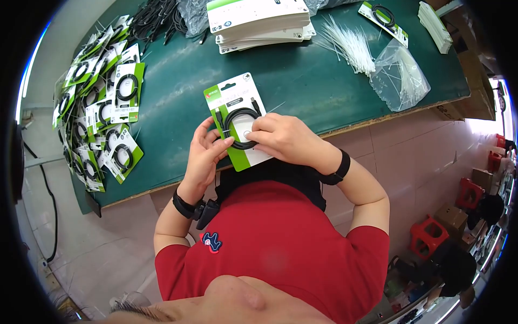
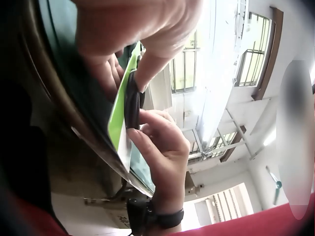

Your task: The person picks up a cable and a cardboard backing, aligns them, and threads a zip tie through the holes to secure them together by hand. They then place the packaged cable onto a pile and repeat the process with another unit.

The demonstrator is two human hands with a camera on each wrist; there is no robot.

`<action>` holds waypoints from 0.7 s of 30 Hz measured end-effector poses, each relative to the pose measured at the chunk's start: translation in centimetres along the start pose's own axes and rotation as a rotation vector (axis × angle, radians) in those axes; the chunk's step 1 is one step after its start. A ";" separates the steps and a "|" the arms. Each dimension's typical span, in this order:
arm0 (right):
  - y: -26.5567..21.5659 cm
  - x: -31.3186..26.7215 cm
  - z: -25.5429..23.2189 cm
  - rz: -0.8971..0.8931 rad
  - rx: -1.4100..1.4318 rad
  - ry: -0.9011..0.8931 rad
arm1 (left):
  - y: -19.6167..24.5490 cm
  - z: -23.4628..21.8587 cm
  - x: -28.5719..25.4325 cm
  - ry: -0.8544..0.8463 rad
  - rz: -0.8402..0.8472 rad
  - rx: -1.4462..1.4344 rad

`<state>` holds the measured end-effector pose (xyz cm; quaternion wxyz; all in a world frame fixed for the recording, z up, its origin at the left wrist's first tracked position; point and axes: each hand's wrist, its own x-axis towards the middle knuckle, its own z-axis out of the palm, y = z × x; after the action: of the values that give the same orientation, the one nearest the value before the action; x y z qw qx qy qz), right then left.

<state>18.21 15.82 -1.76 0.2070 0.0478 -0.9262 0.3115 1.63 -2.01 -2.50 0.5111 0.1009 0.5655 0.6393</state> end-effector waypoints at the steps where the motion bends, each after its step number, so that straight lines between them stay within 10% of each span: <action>1: 0.4 -0.1 0.3 -0.009 0.007 -0.035 | -0.2 0.0 -0.2 0.005 -0.004 0.000; 5: 1.3 -0.1 0.7 -0.037 0.023 -0.098 | 0.0 0.5 -1.0 0.105 0.335 0.245; 8: 1.3 0.1 0.9 -0.059 0.029 -0.086 | 1.4 0.0 -1.1 -0.012 1.060 1.282; 21: 2.8 1.1 0.3 -0.092 0.029 -0.190 | -0.1 -0.6 0.8 -0.181 0.957 1.290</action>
<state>16.47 17.96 -3.08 0.1314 0.1224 -0.9339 0.3091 0.91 -1.72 -3.12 0.0671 0.6585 0.6749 0.3261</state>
